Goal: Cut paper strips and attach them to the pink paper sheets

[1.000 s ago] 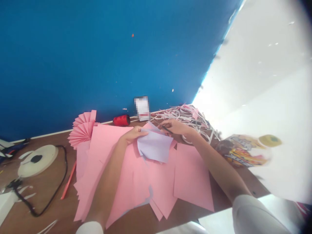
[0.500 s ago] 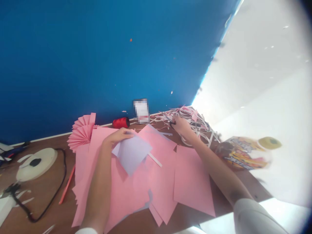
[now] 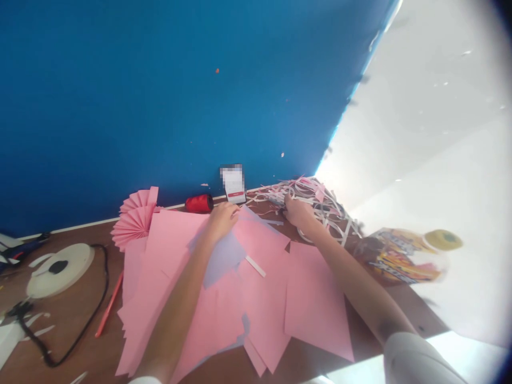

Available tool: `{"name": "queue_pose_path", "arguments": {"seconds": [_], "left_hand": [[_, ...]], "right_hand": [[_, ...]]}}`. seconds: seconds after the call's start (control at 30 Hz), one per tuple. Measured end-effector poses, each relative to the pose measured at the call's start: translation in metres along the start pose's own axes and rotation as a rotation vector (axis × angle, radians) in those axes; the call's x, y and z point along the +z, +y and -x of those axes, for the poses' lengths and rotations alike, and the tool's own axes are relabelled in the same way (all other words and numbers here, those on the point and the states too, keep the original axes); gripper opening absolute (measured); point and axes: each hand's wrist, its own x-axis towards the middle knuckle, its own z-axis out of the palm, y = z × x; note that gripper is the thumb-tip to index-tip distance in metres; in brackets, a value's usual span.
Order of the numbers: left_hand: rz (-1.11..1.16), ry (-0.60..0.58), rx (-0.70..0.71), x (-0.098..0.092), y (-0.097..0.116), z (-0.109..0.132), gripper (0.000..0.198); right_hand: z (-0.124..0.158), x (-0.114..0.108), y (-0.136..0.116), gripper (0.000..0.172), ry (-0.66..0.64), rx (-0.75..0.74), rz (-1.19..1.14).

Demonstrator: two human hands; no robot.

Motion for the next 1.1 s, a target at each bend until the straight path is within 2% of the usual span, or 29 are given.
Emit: {"name": "queue_pose_path", "arguments": {"seconds": [0.13,0.23,0.3,0.43,0.5,0.6,0.87,1.0,1.1], "left_hand": [[-0.128,-0.088,0.080,0.032,0.011,0.000,0.029],[-0.166,-0.072,0.126,0.045,0.008,0.003,0.032],[-0.167,-0.046,0.139,0.048,0.003,0.004,0.033],[-0.167,-0.013,0.172,0.046,0.000,0.004,0.032],[-0.180,-0.009,0.189,0.044,0.001,0.004,0.031],[-0.198,-0.015,0.200,0.040,0.003,0.004,0.028],[-0.179,-0.083,0.235,0.031,0.004,0.003,0.034],[-0.130,-0.158,0.198,0.022,0.004,0.005,0.038],[-0.128,-0.229,0.162,0.016,0.005,0.006,0.039]], "right_hand": [[0.005,0.001,-0.010,0.023,0.013,0.003,0.111],[0.006,-0.001,-0.014,0.024,0.050,-0.007,0.123],[0.006,-0.002,-0.015,0.026,0.085,-0.076,0.090],[0.006,0.003,-0.019,0.023,-0.009,-0.378,-0.105],[0.006,0.009,-0.023,0.026,-0.035,-0.444,-0.156],[0.006,0.018,-0.028,0.027,-0.026,-0.439,-0.180],[0.000,0.032,-0.028,0.010,-0.031,-0.458,-0.329],[-0.002,0.031,-0.028,0.008,-0.037,-0.480,-0.361],[-0.002,0.023,-0.027,0.009,-0.046,-0.508,-0.378]]}}
